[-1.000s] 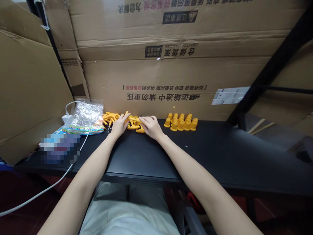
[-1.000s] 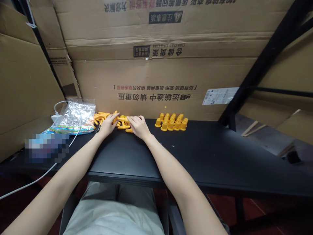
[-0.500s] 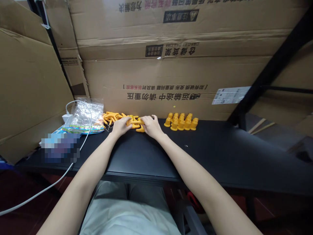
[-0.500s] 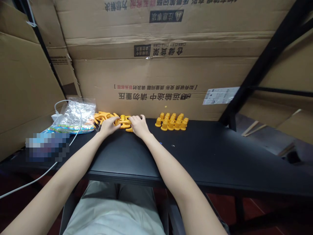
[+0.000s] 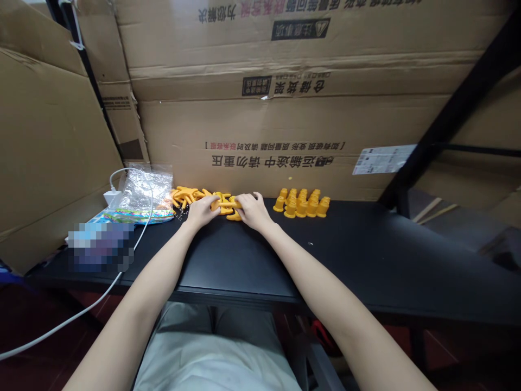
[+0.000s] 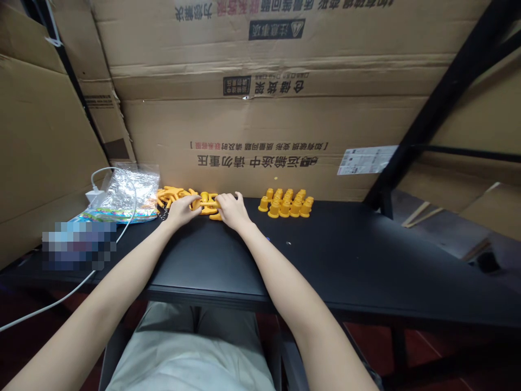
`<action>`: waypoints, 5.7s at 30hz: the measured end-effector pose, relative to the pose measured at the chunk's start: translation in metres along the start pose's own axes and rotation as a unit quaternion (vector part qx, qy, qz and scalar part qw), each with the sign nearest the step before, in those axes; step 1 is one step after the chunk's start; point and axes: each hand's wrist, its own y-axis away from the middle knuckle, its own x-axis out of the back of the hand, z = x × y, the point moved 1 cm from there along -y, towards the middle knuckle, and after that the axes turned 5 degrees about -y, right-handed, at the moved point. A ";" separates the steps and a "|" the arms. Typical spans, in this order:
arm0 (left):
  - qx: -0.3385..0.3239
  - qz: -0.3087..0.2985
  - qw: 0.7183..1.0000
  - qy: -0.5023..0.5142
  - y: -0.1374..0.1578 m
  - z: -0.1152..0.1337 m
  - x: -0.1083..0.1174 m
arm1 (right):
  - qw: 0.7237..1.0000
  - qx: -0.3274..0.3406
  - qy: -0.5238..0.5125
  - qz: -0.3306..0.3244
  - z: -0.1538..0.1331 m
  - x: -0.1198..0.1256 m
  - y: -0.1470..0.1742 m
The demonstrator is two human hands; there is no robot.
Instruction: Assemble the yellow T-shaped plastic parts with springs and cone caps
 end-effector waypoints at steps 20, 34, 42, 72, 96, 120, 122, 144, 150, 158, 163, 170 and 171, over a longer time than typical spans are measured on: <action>0.058 -0.025 0.997 -0.040 -0.001 0.000 0.005 | 1.000 0.015 -0.019 0.003 -0.002 -0.001 0.001; 0.138 0.018 0.989 -0.055 -0.004 -0.019 0.006 | 0.999 -0.048 -0.025 -0.006 0.021 -0.006 0.007; 0.142 0.068 0.987 -0.028 -0.002 -0.038 0.004 | 0.998 -0.048 -0.037 -0.007 0.028 -0.012 0.009; 0.177 0.007 0.977 -0.116 -0.001 -0.048 -0.008 | 0.841 -0.512 0.029 -0.173 0.060 0.046 0.018; 0.144 -0.111 0.978 -0.106 -0.001 -0.033 -0.016 | 0.957 -0.136 -0.065 -0.248 0.003 -0.002 0.003; -0.038 -0.025 0.996 -0.074 0.000 -0.002 -0.001 | 0.979 -0.102 -0.035 -0.176 0.033 0.001 0.011; -0.100 -0.046 0.993 -0.050 0.002 0.007 0.002 | 0.983 -0.085 -0.024 -0.163 0.027 0.005 0.009; -0.048 -0.077 0.989 -0.115 0.002 0.032 0.005 | 0.979 -0.082 -0.014 -0.184 -0.002 0.015 -0.003; -0.059 -0.079 0.988 -0.115 0.002 0.031 0.005 | 0.985 -0.079 -0.014 -0.156 -0.002 0.020 -0.002; -0.009 -0.110 0.993 -0.047 -0.001 0.026 0.003 | 0.991 -0.055 0.025 -0.123 -0.009 0.020 -0.003; 0.018 -0.147 0.989 0.014 -0.003 0.015 0.000 | 0.990 -0.033 0.055 -0.122 -0.016 0.019 -0.005; 0.010 -0.092 0.995 -0.040 0.000 0.020 0.008 | 0.990 -0.043 0.004 -0.134 -0.010 0.013 -0.002; 0.002 -0.078 0.995 -0.058 0.000 0.022 0.010 | 0.990 -0.048 -0.012 -0.135 -0.008 0.012 -0.002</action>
